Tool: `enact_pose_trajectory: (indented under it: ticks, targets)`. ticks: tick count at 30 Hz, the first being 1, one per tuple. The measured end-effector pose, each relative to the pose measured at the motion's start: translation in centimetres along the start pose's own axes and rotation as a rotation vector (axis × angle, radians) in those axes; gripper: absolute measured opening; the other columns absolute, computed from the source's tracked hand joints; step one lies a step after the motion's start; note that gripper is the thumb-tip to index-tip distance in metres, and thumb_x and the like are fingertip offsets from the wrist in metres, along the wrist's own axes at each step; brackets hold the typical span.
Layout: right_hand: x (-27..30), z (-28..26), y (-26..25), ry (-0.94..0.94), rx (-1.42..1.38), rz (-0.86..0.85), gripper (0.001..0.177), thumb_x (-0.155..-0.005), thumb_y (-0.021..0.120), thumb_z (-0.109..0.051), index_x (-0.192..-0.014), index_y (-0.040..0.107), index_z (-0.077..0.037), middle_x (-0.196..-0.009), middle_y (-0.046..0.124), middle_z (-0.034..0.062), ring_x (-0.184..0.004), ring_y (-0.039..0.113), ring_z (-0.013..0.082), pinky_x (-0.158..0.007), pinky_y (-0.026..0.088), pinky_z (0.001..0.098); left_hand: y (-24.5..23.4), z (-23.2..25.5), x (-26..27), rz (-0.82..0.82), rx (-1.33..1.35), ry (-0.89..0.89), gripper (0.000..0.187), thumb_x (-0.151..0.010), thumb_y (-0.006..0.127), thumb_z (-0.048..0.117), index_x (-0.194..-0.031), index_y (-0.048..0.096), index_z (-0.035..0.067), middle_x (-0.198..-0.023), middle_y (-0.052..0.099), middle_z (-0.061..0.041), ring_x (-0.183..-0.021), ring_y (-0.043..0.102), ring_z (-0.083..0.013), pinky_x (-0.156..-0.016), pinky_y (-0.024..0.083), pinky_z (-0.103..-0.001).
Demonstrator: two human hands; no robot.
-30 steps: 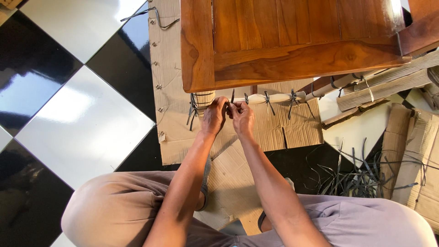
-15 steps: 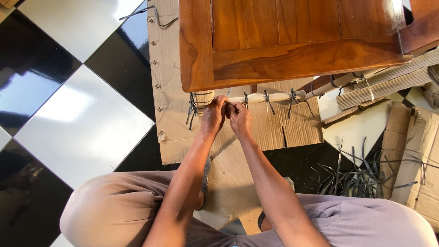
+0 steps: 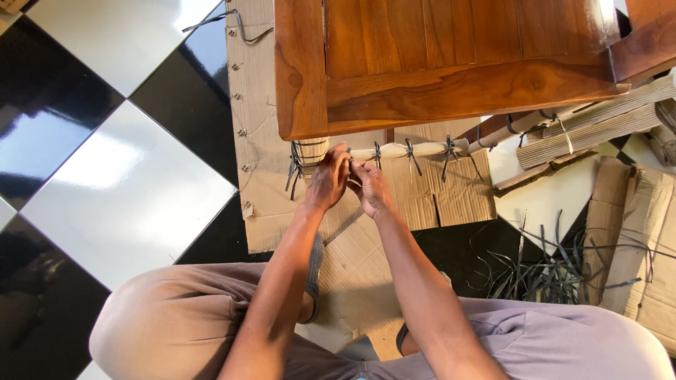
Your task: Wrapping wooden chair legs with protective cardboard and securing them with plastic ties
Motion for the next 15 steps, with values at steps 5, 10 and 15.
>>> enact_pose_trajectory:
  ticks: [5,10,15]
  targets:
    - [-0.3,-0.1,-0.7,-0.006,-0.087,-0.016,0.011,-0.095,0.075,-0.023,-0.094,0.071,-0.013,-0.079,0.070,-0.0036,-0.070,0.065,0.0088,-0.074,0.055,0.0255,0.1,-0.2,0.6,-0.096,0.057,0.000,0.009,-0.105,0.050,0.019,-0.111,0.051,0.013,-0.138,0.057,-0.019,-0.118,0.060,-0.0455,-0.095,0.054,-0.052]
    - [0.3,-0.5,-0.2,-0.062,-0.069,0.035,0.010,-0.092,0.079,-0.020,-0.093,0.073,-0.011,-0.071,0.064,-0.0055,-0.063,0.059,0.0038,-0.067,0.054,0.0193,0.5,0.4,0.2,-0.004,0.053,0.019,0.010,-0.109,0.047,0.023,-0.108,0.052,0.014,-0.111,0.060,-0.014,-0.103,0.064,-0.0431,-0.086,0.054,-0.050]
    - [1.0,-0.4,0.0,-0.124,0.042,0.112,0.018,-0.089,0.083,-0.022,-0.096,0.077,-0.007,-0.071,0.063,0.0001,-0.060,0.058,0.0066,-0.060,0.054,0.0189,2.9,0.9,-0.4,0.204,-0.030,-0.076,0.010,-0.109,0.049,0.022,-0.101,0.053,0.016,-0.081,0.058,-0.013,-0.083,0.065,-0.0411,-0.075,0.053,-0.046]
Point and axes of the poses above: each hand's wrist, its own x-axis away from the middle knuckle, its own y-axis out of the palm, z = x × y, the point moved 1 cm from there along -x, towards the middle knuckle
